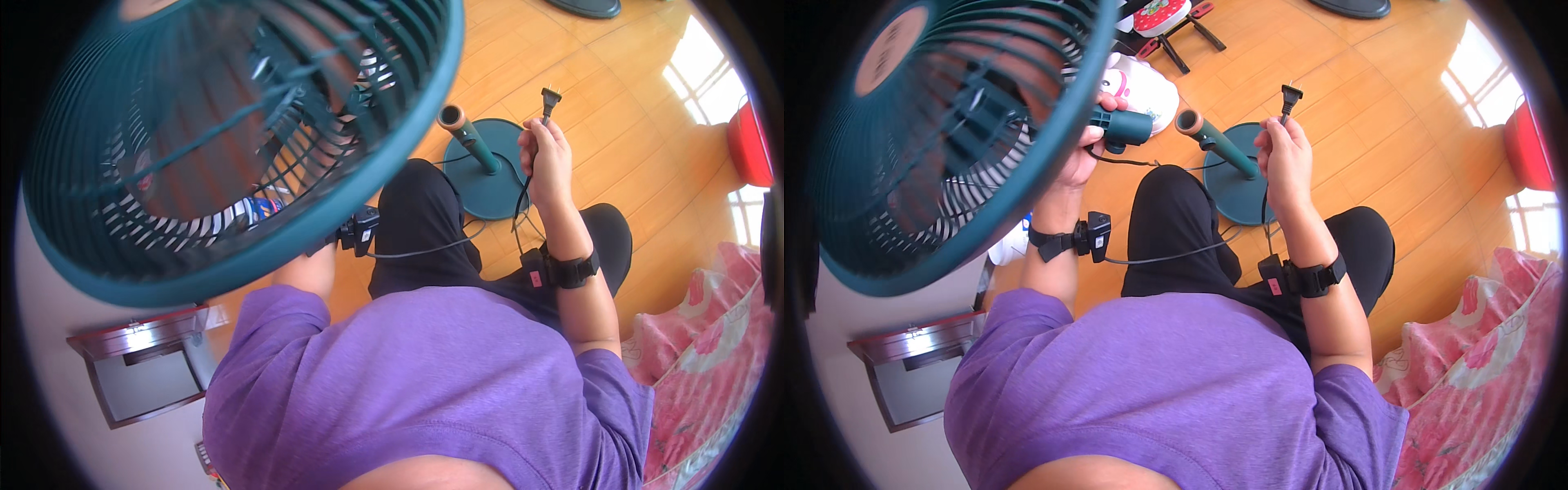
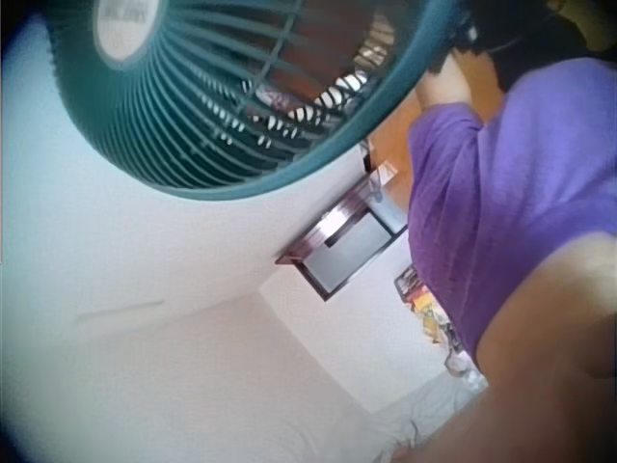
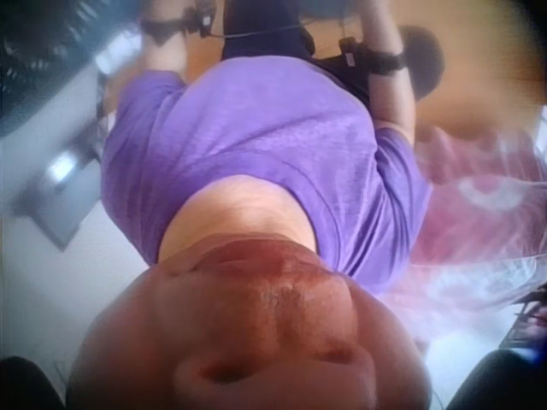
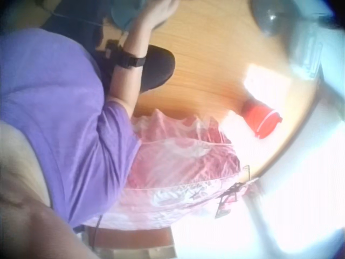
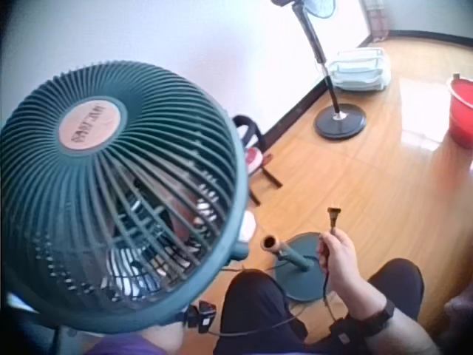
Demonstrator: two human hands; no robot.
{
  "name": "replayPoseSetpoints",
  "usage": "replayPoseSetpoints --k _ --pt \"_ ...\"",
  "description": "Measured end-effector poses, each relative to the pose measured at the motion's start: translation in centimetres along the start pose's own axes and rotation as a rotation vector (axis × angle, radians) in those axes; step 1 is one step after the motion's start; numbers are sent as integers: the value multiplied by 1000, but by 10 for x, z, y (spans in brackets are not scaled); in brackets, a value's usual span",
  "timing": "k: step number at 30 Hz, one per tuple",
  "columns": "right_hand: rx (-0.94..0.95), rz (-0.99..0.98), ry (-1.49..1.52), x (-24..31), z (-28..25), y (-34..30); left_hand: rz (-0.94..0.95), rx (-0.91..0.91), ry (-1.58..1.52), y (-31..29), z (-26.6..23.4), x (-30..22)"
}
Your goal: The person sits on the floor and assembles a small green electric fan by attaching the motor head to the pole, threading the power cord through the stand, and securing parts together by hand.
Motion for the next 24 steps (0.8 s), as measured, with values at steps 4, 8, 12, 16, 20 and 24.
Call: replayPoseSetpoints --k 4,8,12,16,20,24 --pt "19 -12 84 8 5 1 -70 -17 -126 10 16 -7" --pt "172 18 150 24 26 -3 -22 67 -257 15 29 -17" --pt "316 70 264 25 35 -6 -56 83 -357 15 38 -14" --pt "506 66 343 20 39 -9 -38 106 -351 21 39 -6" --pt "539 70 390 13 44 -12 -25 42 -374 23 39 1" --pt "592 44 404 9 44 -11 -28 -41 -380 27 46 2"
Point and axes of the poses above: each hand's wrist, its own y-axis towards the middle knuckle, its own z-axis out of the palm, x = y × z, the point moved 5 cm from there along y, towards the middle knuckle, and after that the axes turned 1 degree about -z, right-handed, at the moved point
